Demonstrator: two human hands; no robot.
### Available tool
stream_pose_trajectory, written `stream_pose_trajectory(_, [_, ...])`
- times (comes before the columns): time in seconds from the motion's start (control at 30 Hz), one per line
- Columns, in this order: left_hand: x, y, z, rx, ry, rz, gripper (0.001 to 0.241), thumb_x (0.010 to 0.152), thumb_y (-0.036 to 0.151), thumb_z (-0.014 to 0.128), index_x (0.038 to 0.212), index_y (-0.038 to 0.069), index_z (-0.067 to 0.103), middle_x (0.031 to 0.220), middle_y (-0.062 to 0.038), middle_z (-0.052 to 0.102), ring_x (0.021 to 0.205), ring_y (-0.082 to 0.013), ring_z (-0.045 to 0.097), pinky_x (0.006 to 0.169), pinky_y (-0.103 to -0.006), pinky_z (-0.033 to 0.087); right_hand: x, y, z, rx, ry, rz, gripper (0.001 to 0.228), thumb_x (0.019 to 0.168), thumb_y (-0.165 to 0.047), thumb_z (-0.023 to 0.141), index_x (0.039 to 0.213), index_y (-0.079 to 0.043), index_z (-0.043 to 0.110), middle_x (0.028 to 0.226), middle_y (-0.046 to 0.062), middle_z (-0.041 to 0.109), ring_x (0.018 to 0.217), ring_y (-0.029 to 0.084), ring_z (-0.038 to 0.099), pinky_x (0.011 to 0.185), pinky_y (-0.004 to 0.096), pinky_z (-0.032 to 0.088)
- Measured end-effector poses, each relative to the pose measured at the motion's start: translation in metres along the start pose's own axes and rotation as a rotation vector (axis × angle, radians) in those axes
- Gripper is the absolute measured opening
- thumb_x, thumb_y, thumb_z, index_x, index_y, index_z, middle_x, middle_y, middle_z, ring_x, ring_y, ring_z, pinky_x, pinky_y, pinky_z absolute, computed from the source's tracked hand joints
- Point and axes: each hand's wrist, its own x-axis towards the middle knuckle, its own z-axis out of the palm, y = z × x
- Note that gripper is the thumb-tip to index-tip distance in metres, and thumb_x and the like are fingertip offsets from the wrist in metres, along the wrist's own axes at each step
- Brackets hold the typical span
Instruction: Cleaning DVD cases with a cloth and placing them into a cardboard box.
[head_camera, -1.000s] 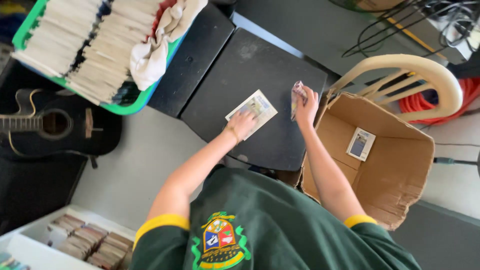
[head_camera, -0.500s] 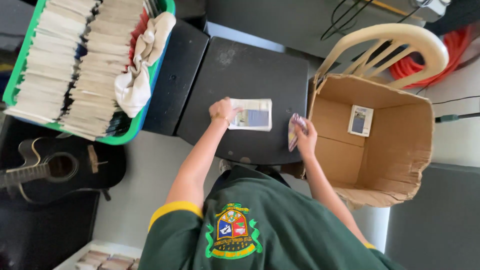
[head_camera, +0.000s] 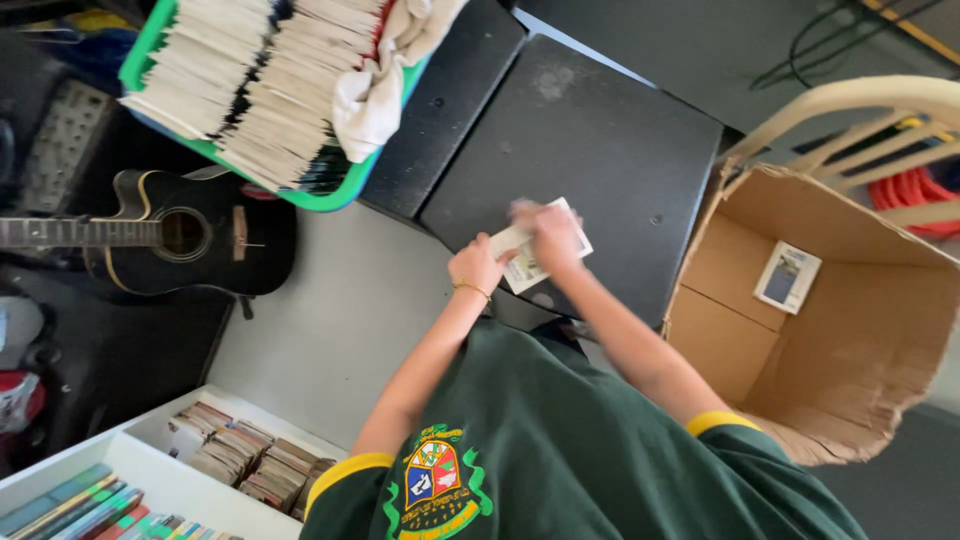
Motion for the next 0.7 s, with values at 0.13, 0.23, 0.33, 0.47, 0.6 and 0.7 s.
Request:
stream_pose_trajectory(0.13, [0.001, -0.001, 0.001, -0.008, 0.036, 0.031, 0.071, 0.082, 0.079, 0.058, 0.103, 0.011, 0.058, 0.085, -0.01, 0.074, 0.079, -0.0331, 0.077, 0.072, -0.0465, 0.062, 0.002, 0.131, 0.061, -0.456, 0.047, 0.349, 0.05, 0.084, -0.022, 0.074, 0.127, -0.006, 0.057, 0.124, 0.021, 0.056, 0.106, 0.04, 0.058, 0.087, 0.055, 0.051])
stream_pose_trajectory(0.23, [0.004, -0.002, 0.004, -0.043, -0.021, -0.012, 0.086, 0.084, 0.079, 0.056, 0.13, 0.008, 0.042, 0.092, -0.011, 0.073, 0.085, -0.0324, 0.077, 0.076, -0.0498, 0.061, 0.022, 0.075, -0.016, -0.057, 0.151, 0.511, 0.034, 0.089, -0.014, 0.072, 0.119, -0.02, 0.057, 0.111, 0.006, 0.049, 0.099, 0.036, 0.055, 0.081, 0.05, 0.047])
stream_pose_trajectory(0.33, [0.005, 0.0, 0.002, -0.133, -0.16, -0.084, 0.08, 0.088, 0.067, 0.064, 0.142, 0.016, 0.034, 0.106, -0.009, 0.074, 0.099, -0.0321, 0.075, 0.084, -0.0506, 0.059, -0.01, 0.005, -0.046, 0.417, 0.353, 0.062, 0.025, 0.094, 0.004, 0.054, 0.078, -0.013, 0.045, 0.082, 0.006, 0.054, 0.076, 0.033, 0.059, 0.074, 0.044, 0.042])
stream_pose_trajectory(0.47, [0.003, 0.0, 0.0, -0.16, -0.105, -0.069, 0.059, 0.082, 0.058, 0.075, 0.112, 0.021, 0.04, 0.107, -0.001, 0.058, 0.091, -0.0308, 0.074, 0.081, -0.0456, 0.061, -0.091, 0.042, 0.035, -0.21, -0.094, 0.078, 0.049, 0.076, -0.02, 0.06, 0.125, -0.022, 0.058, 0.11, 0.009, 0.053, 0.096, 0.032, 0.056, 0.084, 0.047, 0.043])
stream_pose_trajectory(0.6, [0.008, -0.003, 0.008, -0.341, -0.055, -0.098, 0.044, 0.084, 0.047, 0.079, 0.094, 0.02, 0.046, 0.113, 0.002, 0.048, 0.083, -0.0416, 0.073, 0.08, -0.0504, 0.063, -0.074, 0.103, -0.001, 0.045, 0.083, 0.623, 0.042, 0.084, -0.009, 0.067, 0.124, -0.016, 0.056, 0.112, 0.012, 0.055, 0.101, 0.042, 0.056, 0.085, 0.057, 0.047])
stream_pose_trajectory(0.7, [0.009, 0.005, -0.023, -0.426, 0.267, 0.121, 0.026, 0.096, 0.045, 0.064, 0.094, 0.025, 0.047, 0.095, 0.002, 0.051, 0.079, -0.0337, 0.072, 0.069, -0.0441, 0.062, -0.057, 0.123, -0.027, 0.215, 0.273, 0.622, 0.04, 0.088, -0.008, 0.072, 0.123, -0.019, 0.058, 0.111, 0.011, 0.059, 0.102, 0.042, 0.059, 0.09, 0.055, 0.047])
